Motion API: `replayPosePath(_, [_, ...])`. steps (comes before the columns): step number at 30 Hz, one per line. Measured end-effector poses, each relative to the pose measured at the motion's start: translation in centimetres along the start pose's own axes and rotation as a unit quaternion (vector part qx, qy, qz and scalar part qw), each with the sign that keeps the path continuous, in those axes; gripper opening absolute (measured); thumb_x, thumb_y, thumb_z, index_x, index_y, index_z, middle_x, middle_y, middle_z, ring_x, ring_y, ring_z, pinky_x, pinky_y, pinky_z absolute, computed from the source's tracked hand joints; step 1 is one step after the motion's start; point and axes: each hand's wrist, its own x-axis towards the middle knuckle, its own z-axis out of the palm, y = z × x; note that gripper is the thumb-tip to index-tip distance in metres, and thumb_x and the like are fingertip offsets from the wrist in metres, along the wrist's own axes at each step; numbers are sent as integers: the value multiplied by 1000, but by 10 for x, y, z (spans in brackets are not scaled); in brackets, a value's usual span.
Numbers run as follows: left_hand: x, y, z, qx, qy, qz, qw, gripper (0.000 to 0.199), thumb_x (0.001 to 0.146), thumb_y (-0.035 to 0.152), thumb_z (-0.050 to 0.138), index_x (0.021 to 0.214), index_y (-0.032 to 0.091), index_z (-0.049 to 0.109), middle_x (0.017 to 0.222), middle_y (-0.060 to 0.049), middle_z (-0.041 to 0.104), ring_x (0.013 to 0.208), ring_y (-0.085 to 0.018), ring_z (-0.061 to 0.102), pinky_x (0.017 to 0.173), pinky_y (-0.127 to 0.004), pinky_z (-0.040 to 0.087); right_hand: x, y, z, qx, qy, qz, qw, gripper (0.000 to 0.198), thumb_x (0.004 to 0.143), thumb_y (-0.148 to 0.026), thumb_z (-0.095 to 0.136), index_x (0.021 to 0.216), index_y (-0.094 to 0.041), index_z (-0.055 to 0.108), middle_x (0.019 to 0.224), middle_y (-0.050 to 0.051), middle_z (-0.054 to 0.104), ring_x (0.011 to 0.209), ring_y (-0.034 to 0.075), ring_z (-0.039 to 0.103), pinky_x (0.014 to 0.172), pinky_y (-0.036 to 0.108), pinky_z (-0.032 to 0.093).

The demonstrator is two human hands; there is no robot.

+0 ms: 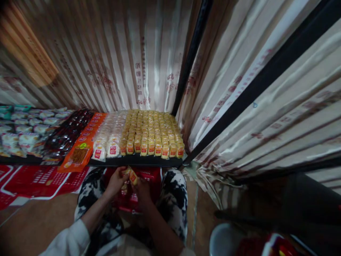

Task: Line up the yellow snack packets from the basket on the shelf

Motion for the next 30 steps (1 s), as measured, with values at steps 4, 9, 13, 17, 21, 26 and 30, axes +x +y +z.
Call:
replayPosePath(4, [3,12,4,6,-2,39,999,28,67,22,61,94,16,56,85,-5,65,75,-16,61,70,-27,48,3,-12,2,-7,12,-7,1000,35,56,-46,68,75,-18,60,74,5,66,66,18,63,57,28,50])
replayPosePath(9, [10,34,7,-2,20,82,996,34,72,25,58,105,17,56,75,1,62,64,-12,57,63,-24,47,11,-33,8,-43,4,-70,997,31,64,-43,63,84,-19,61,82,4,67,70,17,62,58,25,49])
replayPosePath(13, [21,57,5,92,35,147,984,34,76,22,54,109,19,56,86,-1,65,70,-13,58,74,-28,47,18,-50,10,-192,44,-217,956,35,75,-37,54,104,-19,58,90,5,63,71,15,60,66,28,50])
replayPosePath(17, [33,72,8,180,43,225,957,33,80,19,50,113,19,55,109,-6,62,97,-19,57,89,-34,43,25,-62,10,-286,69,-306,906,36,79,-29,48,112,-17,56,95,8,58,74,14,59,72,30,50])
replayPosePath(21, [42,76,18,230,43,266,935,33,82,17,47,113,18,54,108,-8,62,103,-21,55,91,-35,43,30,-69,13,-299,35,-325,896,32,79,-23,44,108,-17,58,94,8,58,79,15,59,73,29,50])
replayPosePath(26, [47,77,25,253,79,289,920,32,84,19,45,114,20,56,106,-9,57,100,-20,54,88,-35,45,34,-79,12,-313,27,-330,890,37,80,-18,40,112,-19,57,99,9,57,87,16,58,76,28,50])
replayPosePath(30, [52,76,27,272,91,312,906,35,82,17,47,117,22,55,98,-7,52,92,-19,54,83,-34,48,39,-81,6,-325,17,-327,887,40,79,-17,40,116,-19,55,99,9,58,85,17,58,76,29,50])
